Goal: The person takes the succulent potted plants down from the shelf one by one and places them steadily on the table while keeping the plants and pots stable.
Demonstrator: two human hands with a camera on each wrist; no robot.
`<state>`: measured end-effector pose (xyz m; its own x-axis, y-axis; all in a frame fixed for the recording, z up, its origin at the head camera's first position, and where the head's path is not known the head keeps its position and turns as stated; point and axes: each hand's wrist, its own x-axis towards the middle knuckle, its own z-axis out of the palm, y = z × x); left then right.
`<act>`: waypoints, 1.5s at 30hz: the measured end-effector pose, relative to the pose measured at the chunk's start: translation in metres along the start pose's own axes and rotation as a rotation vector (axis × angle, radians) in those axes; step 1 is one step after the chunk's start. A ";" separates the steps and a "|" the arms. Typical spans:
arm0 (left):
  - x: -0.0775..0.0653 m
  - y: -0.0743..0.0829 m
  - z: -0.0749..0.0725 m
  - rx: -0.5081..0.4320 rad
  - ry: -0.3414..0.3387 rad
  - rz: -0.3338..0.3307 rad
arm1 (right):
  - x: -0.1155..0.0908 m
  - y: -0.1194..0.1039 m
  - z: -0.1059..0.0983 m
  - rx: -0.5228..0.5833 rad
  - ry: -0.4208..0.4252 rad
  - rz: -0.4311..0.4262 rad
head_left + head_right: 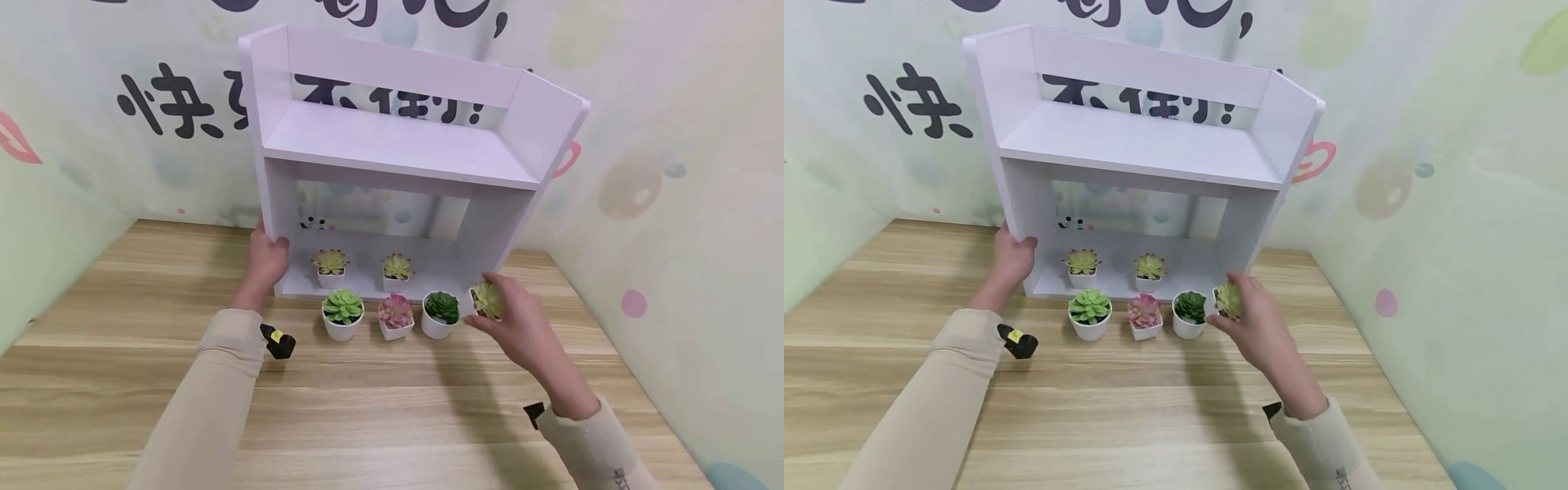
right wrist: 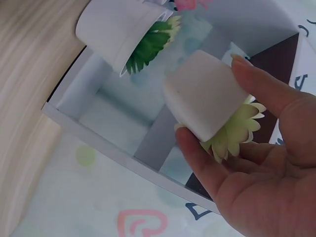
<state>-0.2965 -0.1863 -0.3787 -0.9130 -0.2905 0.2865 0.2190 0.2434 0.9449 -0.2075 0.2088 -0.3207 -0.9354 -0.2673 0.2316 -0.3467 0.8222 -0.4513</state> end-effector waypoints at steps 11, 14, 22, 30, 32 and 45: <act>0.000 0.000 -0.001 0.022 0.014 -0.009 | -0.026 -0.001 0.014 -0.012 -0.002 -0.041; 0.000 0.001 -0.002 0.044 0.024 -0.017 | -0.029 -0.002 0.019 -0.003 -0.018 -0.029; -0.001 0.000 -0.002 0.054 0.013 -0.024 | -0.036 -0.005 0.031 0.016 -0.045 0.000; 0.000 -0.001 -0.001 0.051 0.010 -0.035 | -0.034 -0.001 0.044 0.015 -0.074 0.011; 0.000 -0.001 -0.001 0.049 0.008 -0.030 | -0.033 -0.001 0.047 0.011 -0.088 0.016; 0.000 0.000 -0.001 0.056 -0.009 -0.047 | -0.033 -0.002 0.057 0.005 -0.123 0.060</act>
<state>-0.2962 -0.1874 -0.3787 -0.9251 -0.2943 0.2399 0.1563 0.2807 0.9470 -0.1803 0.1873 -0.3764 -0.9557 -0.2778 0.0972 -0.2904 0.8361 -0.4655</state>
